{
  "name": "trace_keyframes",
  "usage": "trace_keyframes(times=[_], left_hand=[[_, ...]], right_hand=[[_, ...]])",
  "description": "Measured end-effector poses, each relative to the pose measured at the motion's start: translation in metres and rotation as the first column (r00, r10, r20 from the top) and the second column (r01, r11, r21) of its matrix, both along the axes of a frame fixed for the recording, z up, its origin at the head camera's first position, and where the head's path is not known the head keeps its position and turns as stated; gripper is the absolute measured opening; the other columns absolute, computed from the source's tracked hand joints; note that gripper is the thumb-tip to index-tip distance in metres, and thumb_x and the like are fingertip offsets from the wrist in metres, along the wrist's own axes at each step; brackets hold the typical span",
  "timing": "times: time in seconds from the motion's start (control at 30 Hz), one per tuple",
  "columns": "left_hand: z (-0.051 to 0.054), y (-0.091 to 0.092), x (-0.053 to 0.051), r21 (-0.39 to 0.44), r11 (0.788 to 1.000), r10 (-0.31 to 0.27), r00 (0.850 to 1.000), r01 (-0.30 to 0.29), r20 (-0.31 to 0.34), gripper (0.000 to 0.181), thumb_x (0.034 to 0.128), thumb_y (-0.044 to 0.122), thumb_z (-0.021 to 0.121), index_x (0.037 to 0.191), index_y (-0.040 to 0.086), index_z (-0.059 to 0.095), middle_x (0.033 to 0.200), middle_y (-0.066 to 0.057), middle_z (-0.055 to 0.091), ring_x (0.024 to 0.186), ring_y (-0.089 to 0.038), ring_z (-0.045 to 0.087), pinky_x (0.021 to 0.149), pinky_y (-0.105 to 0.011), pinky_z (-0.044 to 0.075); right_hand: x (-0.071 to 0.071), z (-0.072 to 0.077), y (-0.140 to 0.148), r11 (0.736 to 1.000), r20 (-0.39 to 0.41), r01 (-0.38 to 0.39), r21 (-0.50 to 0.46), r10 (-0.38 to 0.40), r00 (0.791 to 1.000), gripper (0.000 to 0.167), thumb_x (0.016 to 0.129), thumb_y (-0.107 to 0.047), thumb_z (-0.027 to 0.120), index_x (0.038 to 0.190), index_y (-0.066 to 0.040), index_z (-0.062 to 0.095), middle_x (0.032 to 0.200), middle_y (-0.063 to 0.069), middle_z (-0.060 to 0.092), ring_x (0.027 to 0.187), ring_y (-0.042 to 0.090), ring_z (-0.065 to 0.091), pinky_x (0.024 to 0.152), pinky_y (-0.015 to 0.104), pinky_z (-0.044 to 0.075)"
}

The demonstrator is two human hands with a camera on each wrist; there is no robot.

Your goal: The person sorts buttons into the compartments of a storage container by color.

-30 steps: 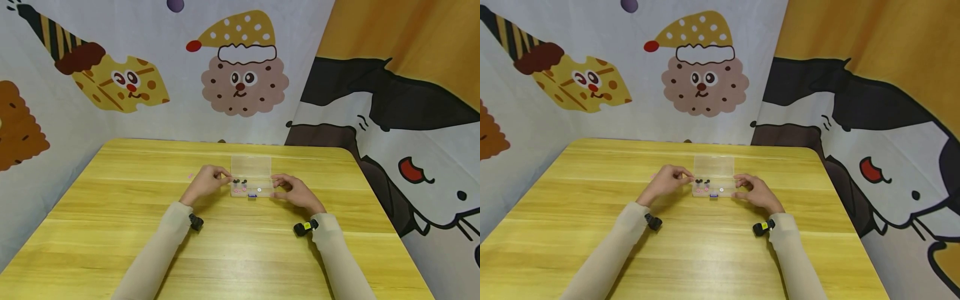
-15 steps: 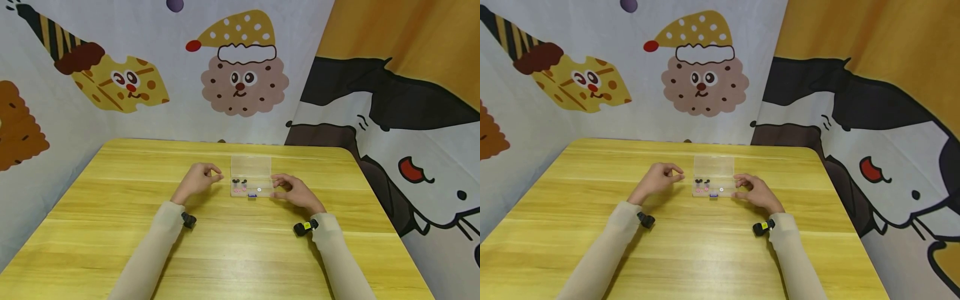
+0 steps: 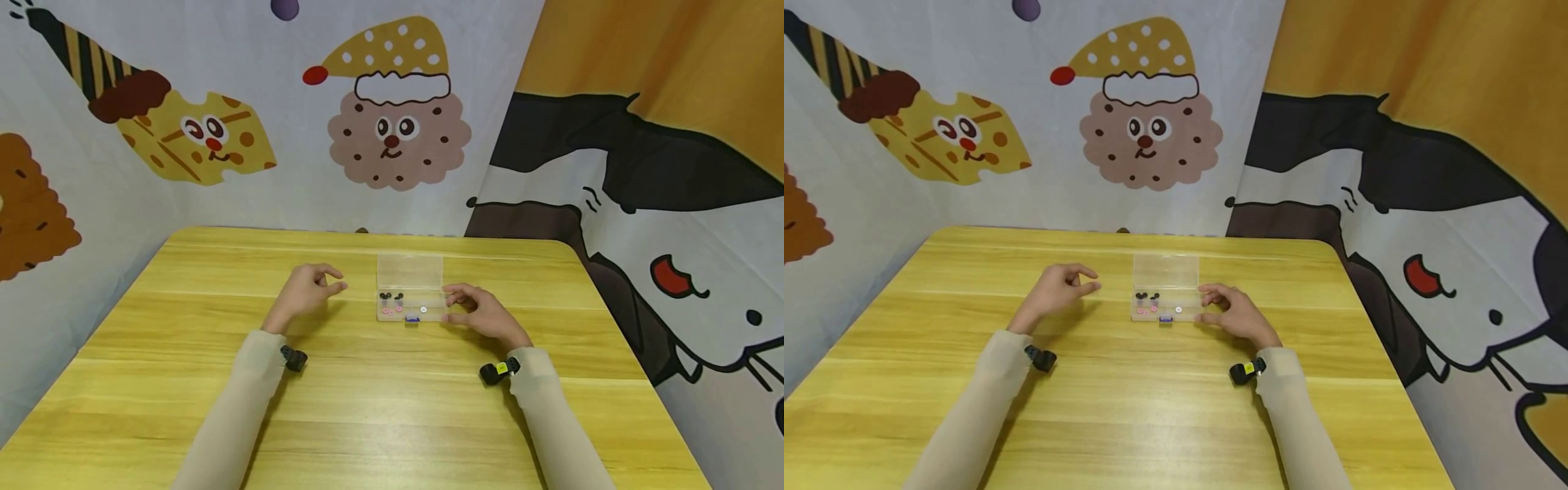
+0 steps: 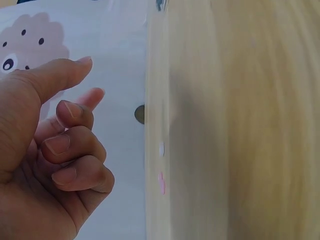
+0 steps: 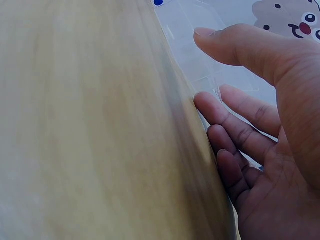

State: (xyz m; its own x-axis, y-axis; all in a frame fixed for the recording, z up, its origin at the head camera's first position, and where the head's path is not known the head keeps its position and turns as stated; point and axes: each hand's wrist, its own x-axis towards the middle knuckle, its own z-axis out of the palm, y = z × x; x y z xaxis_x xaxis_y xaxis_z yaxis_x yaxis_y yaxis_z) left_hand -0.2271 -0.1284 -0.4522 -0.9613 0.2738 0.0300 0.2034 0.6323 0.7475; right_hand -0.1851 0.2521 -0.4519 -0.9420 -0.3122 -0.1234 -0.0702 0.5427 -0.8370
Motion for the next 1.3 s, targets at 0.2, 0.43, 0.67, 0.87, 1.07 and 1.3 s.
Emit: trace_keyframes(times=[0.2,0.43,0.67,0.87,1.07,1.3], left_hand=[[0.002,-0.012,0.000,0.003,1.000,0.027,0.999,-0.027,0.021,0.039,0.0978,0.034,0.072,0.125,0.006,0.071,0.061,-0.003,0.054,0.047,-0.016,0.038,0.051,-0.031,0.040],[0.000,-0.028,-0.001,-0.006,0.997,0.071,0.997,-0.071,0.042,0.046,0.0969,0.040,0.072,0.130,0.008,0.068,0.062,-0.002,0.055,0.046,-0.013,0.035,0.050,-0.031,0.038],[-0.001,-0.042,-0.001,0.008,0.994,0.110,0.990,-0.111,0.084,0.049,0.0977,0.042,0.070,0.132,0.008,0.066,0.059,0.001,0.050,0.046,-0.013,0.034,0.048,-0.031,0.037],[-0.002,-0.048,-0.001,0.001,0.990,0.138,0.982,-0.140,0.130,0.051,0.0991,0.041,0.068,0.136,0.006,0.064,0.059,0.002,0.046,0.047,-0.013,0.033,0.048,-0.030,0.035],[-0.004,-0.051,-0.003,-0.027,0.987,0.164,0.971,-0.161,0.176,0.049,0.0989,0.044,0.067,0.133,0.008,0.066,0.070,-0.003,0.052,0.054,-0.015,0.038,0.051,-0.030,0.037],[-0.007,-0.053,-0.002,-0.044,0.979,0.205,0.952,-0.200,0.229,0.042,0.0990,0.044,0.066,0.126,0.011,0.070,0.117,-0.016,0.064,0.088,-0.024,0.059,0.070,-0.032,0.048]], right_hand=[[-0.001,0.000,0.001,1.000,-0.002,-0.004,-0.002,0.004,1.000,0.061,0.090,-0.017,0.081,0.145,-0.006,0.056,0.125,0.020,0.065,0.116,0.037,0.061,0.097,0.042,0.045],[-0.001,0.000,0.001,1.000,-0.001,-0.007,-0.004,0.007,1.000,0.062,0.090,-0.017,0.081,0.145,-0.006,0.056,0.125,0.020,0.065,0.115,0.038,0.061,0.096,0.041,0.045],[0.000,0.000,0.000,1.000,0.000,-0.005,-0.005,0.005,1.000,0.062,0.090,-0.017,0.081,0.145,-0.006,0.055,0.125,0.021,0.065,0.115,0.039,0.061,0.097,0.043,0.045],[-0.014,-0.028,0.010,1.000,-0.016,0.004,-0.008,-0.004,1.000,0.063,0.089,-0.023,0.082,0.146,-0.012,0.056,0.125,0.016,0.066,0.114,0.034,0.062,0.098,0.044,0.044],[-0.019,-0.038,0.015,1.000,-0.023,0.005,-0.013,-0.005,1.000,0.066,0.087,-0.030,0.084,0.145,-0.018,0.057,0.125,0.012,0.066,0.114,0.030,0.062,0.100,0.046,0.044],[-0.018,-0.038,0.015,1.000,-0.036,0.001,-0.007,-0.001,0.999,0.064,0.085,-0.036,0.085,0.142,-0.022,0.060,0.120,0.007,0.068,0.111,0.025,0.063,0.099,0.043,0.046]])
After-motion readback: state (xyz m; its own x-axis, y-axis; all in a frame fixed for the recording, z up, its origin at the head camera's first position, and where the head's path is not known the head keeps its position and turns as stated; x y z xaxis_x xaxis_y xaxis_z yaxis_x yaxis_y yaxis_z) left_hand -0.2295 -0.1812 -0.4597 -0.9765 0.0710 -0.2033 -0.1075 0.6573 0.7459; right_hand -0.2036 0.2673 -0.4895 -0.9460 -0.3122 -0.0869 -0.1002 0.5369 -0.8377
